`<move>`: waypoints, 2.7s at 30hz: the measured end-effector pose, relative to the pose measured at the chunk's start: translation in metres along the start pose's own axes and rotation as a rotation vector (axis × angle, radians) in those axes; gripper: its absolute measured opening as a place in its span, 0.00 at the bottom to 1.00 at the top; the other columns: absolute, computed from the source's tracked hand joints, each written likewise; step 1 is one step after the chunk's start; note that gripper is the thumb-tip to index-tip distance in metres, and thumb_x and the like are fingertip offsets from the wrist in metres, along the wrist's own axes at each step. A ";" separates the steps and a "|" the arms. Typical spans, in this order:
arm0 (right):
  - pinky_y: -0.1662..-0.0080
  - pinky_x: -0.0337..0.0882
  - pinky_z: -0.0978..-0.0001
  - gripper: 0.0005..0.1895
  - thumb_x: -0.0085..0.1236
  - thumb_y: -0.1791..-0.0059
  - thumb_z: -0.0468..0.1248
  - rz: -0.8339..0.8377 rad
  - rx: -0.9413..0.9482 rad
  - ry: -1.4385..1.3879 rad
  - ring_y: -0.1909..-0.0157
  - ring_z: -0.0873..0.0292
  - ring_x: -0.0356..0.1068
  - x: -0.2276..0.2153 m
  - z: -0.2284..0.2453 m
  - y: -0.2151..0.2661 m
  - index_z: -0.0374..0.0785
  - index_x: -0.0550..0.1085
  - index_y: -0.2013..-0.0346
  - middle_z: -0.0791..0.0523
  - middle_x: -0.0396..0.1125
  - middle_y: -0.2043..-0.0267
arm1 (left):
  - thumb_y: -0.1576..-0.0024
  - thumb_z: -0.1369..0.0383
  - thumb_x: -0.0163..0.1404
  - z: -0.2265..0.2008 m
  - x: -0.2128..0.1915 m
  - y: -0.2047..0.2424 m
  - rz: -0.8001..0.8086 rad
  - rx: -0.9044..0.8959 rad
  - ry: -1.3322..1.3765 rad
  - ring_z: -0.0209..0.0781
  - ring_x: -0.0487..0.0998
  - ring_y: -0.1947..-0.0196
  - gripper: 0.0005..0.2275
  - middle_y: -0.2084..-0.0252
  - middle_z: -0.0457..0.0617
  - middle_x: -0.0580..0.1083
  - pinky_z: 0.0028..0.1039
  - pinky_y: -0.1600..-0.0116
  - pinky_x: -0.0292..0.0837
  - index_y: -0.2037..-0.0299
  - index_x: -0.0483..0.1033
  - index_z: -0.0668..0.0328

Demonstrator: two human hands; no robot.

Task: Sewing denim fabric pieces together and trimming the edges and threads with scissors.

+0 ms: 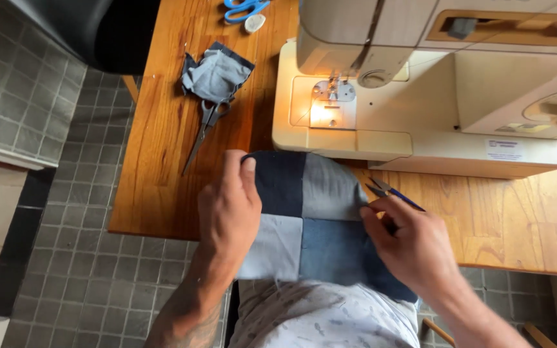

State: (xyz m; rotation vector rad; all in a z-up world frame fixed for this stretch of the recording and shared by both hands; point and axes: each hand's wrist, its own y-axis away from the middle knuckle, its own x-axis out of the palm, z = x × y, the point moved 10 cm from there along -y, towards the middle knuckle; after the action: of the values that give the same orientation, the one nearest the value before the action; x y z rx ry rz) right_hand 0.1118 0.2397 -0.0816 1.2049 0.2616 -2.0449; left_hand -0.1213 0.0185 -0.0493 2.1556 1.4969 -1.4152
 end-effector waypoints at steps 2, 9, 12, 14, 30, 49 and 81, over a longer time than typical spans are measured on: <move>0.69 0.72 0.53 0.11 0.64 0.42 0.54 -0.061 -0.113 0.126 0.73 0.51 0.76 0.016 0.001 0.001 0.56 0.83 0.53 0.63 0.82 0.68 | 0.21 0.59 0.46 0.015 0.016 0.004 0.050 -0.033 -0.123 0.73 0.82 0.77 0.08 0.75 0.57 0.81 0.60 0.76 0.69 0.46 0.72 0.51; 0.73 0.69 0.48 0.15 0.62 0.39 0.57 -0.126 -0.184 0.248 0.74 0.48 0.80 0.024 0.006 0.007 0.54 0.72 0.50 0.65 0.83 0.68 | 0.37 0.64 0.51 -0.031 0.007 0.026 0.278 -0.342 0.438 0.40 0.87 0.62 0.14 0.64 0.45 0.88 0.35 0.54 0.81 0.74 0.87 0.49; 0.74 0.69 0.46 0.16 0.61 0.38 0.58 -0.199 -0.266 0.268 0.71 0.44 0.79 0.023 0.010 0.014 0.53 0.72 0.51 0.62 0.80 0.69 | 0.21 0.54 0.42 -0.077 0.030 0.066 0.271 0.573 0.001 0.59 0.68 0.16 0.24 0.17 0.56 0.71 0.56 0.13 0.57 0.21 0.74 0.58; 0.73 0.70 0.46 0.15 0.62 0.39 0.55 -0.207 -0.407 0.230 0.70 0.43 0.76 0.015 0.023 0.023 0.50 0.74 0.50 0.58 0.73 0.63 | 0.22 0.48 0.36 -0.071 0.038 0.068 0.327 0.578 -0.068 0.56 0.62 0.13 0.29 0.13 0.54 0.65 0.54 0.12 0.51 0.17 0.68 0.56; 0.30 0.75 0.45 0.32 0.75 0.50 0.41 -0.058 -0.882 0.080 0.31 0.47 0.75 -0.012 -0.007 0.063 0.45 0.81 0.31 0.49 0.72 0.29 | 0.54 0.10 0.33 -0.043 0.050 0.059 0.429 0.628 -0.253 0.53 0.47 0.07 0.71 0.07 0.58 0.48 0.45 0.07 0.37 0.11 0.49 0.64; 0.68 0.60 0.69 0.31 0.82 0.52 0.60 -0.146 0.190 0.011 0.74 0.68 0.57 -0.029 -0.074 0.029 0.42 0.73 0.76 0.64 0.65 0.82 | 0.30 0.29 0.19 -0.063 0.032 0.040 0.384 0.593 -0.074 0.63 0.62 0.14 0.48 0.14 0.64 0.64 0.59 0.12 0.48 0.18 0.68 0.63; 0.70 0.56 0.67 0.12 0.53 0.37 0.36 -0.754 -1.208 0.195 0.76 0.63 0.62 -0.076 0.155 0.149 0.36 0.84 0.52 0.53 0.75 0.63 | 0.24 0.64 0.46 -0.109 -0.011 0.037 0.662 -0.197 1.274 0.27 0.76 0.60 0.23 0.55 0.41 0.81 0.20 0.51 0.73 0.20 0.71 0.62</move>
State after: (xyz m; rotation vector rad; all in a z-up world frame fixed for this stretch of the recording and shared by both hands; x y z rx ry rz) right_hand 0.1311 0.0922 0.0918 0.5043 1.9365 -1.7081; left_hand -0.0266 0.0575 0.0041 3.0605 0.7836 0.4310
